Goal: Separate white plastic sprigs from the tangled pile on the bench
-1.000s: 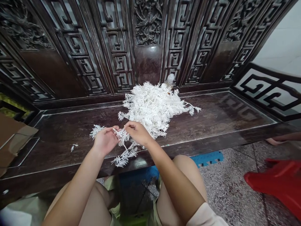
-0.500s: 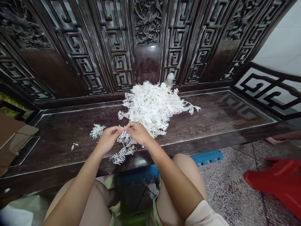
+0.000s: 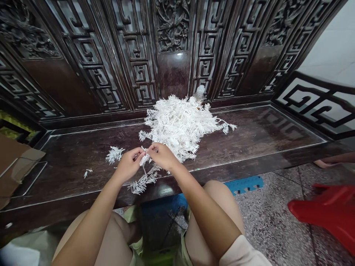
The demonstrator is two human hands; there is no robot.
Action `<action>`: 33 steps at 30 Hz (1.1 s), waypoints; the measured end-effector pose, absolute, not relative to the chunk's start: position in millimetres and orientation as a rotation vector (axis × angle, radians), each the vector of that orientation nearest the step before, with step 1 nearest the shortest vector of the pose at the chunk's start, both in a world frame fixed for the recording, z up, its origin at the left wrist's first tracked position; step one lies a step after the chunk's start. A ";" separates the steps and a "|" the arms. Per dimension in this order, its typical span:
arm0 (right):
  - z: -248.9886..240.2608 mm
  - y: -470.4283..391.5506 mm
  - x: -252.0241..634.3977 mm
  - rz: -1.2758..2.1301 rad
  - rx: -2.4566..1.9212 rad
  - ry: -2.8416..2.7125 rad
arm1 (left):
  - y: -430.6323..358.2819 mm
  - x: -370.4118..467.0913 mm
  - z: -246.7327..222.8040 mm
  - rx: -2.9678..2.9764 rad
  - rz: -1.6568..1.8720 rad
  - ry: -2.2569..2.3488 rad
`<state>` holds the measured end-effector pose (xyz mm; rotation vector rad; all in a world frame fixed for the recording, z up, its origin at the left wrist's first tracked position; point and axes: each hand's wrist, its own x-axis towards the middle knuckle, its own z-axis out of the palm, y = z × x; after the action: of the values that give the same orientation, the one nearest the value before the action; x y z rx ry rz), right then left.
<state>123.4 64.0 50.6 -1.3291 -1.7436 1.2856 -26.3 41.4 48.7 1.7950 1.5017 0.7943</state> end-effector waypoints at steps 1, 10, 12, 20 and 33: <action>50.3 64.2 124.1 1.281 -1.339 -1.779 | 40.9 -26.1 49.2 1.815 0.799 1.522; 49.9 64.2 124.0 1.159 -1.266 -1.927 | 39.3 -27.0 48.4 1.921 0.699 1.462; 50.1 64.9 124.5 1.211 -1.225 -1.943 | 39.0 -27.0 48.3 1.943 0.702 1.456; 56.6 63.0 121.8 1.453 -1.218 -1.792 | 40.6 -25.6 53.5 1.789 0.776 1.383; 71.2 53.8 129.0 1.467 -1.279 -1.636 | 40.7 -25.9 64.8 1.019 1.206 0.946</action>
<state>129.0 53.8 71.2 -1.2786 -1.6364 1.4670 -25.9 40.7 64.8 1.0186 0.9464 1.2065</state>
